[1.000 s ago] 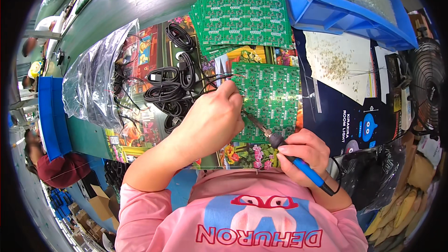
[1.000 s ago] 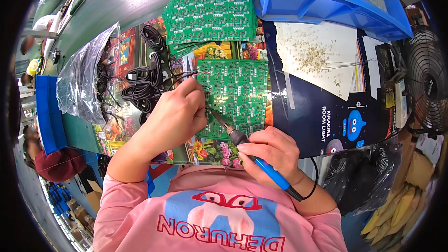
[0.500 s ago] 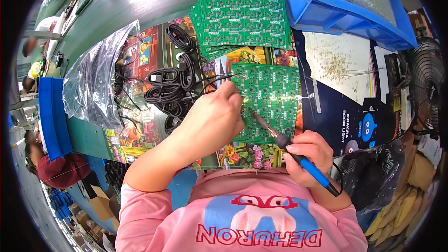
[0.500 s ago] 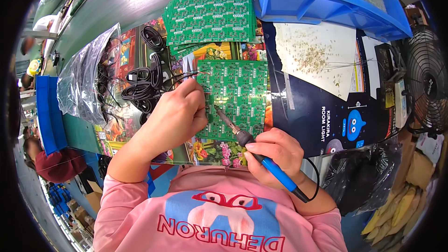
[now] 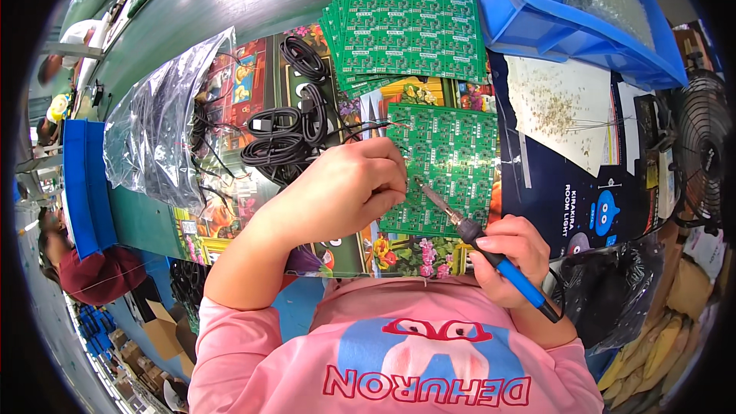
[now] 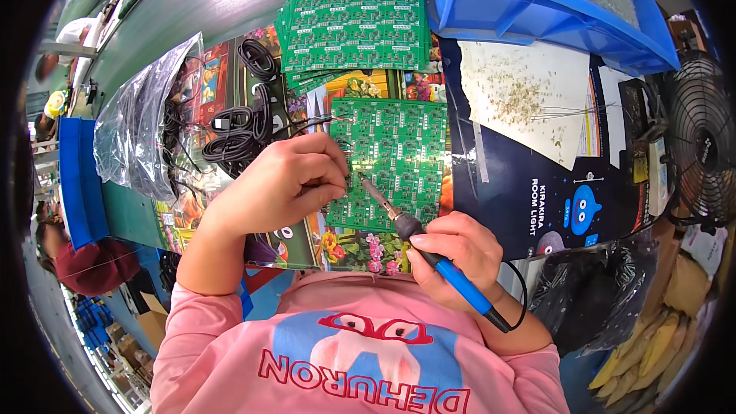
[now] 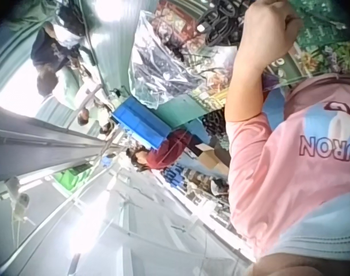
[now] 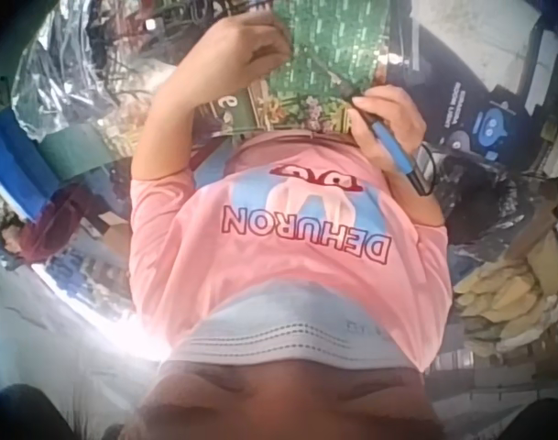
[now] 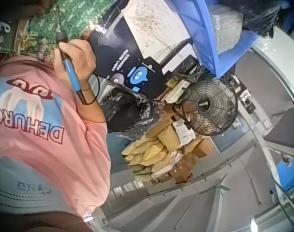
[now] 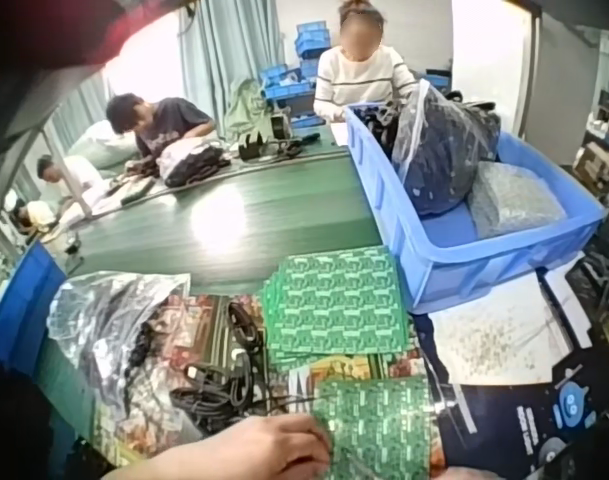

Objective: The person attaches cables to a circuit board panel by positioning the wire ends on the board and soldering them using a soldering iron.

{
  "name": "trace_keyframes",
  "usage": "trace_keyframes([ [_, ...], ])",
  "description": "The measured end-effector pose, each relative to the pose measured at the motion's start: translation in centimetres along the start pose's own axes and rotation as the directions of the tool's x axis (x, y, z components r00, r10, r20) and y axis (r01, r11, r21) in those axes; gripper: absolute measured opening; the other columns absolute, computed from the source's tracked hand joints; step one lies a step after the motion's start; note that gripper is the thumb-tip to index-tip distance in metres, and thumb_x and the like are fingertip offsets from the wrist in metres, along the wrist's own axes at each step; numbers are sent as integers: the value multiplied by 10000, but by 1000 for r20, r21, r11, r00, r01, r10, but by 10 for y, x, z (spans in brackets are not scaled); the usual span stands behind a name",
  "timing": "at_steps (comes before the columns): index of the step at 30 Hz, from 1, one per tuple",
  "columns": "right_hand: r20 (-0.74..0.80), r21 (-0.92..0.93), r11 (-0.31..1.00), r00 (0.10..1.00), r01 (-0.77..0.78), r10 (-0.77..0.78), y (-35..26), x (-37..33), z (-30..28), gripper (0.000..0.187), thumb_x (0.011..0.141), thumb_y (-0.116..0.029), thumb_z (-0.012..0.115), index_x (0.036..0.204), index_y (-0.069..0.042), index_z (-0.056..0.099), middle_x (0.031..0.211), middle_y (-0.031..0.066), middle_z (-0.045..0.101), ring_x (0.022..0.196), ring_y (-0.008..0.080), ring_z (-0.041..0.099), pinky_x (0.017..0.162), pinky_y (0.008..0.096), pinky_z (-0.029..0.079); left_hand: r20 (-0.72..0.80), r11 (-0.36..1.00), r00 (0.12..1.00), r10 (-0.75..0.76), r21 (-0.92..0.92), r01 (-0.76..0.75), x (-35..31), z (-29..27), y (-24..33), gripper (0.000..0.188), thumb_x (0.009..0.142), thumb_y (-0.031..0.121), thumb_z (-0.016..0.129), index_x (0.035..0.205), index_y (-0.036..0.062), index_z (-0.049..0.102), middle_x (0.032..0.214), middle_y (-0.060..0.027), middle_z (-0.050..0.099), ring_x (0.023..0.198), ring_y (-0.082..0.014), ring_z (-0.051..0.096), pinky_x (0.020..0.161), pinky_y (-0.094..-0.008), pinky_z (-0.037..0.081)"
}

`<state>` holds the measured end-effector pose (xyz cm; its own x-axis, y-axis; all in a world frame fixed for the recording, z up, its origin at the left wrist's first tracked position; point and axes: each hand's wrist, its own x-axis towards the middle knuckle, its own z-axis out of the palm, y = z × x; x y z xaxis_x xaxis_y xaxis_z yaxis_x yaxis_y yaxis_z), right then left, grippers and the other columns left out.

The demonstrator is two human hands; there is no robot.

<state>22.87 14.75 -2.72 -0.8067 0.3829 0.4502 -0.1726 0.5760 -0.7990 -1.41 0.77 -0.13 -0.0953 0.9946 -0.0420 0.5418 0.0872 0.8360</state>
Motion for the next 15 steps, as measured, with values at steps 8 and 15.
trace_keyframes([
  [8, 20, 23, 1000, 1000, -4, 4, 1, 0, -1, 311, 698, 16, 787, 971, -44, 650, 839, 119, 649, 648, 236, 633, 558, 322, 509, -25, 982, 998, 55, 180, -49, 2, 9, 3, 118, 702, -8, 703, 747, 7, 595, 931, -109, 609, 754, -289, 644, 674, -372, 544],
  [15, 33, 48, 999, 999, 6, -7, 3, 0, 0, 299, 700, 6, 790, 963, -47, 656, 838, 120, 648, 629, 233, 627, 547, 320, 505, -68, 965, 994, 90, 255, -69, 3, 13, -1, 162, 680, -7, 694, 728, 8, 541, 924, -113, 604, 725, -305, 634, 641, -387, 543],
])
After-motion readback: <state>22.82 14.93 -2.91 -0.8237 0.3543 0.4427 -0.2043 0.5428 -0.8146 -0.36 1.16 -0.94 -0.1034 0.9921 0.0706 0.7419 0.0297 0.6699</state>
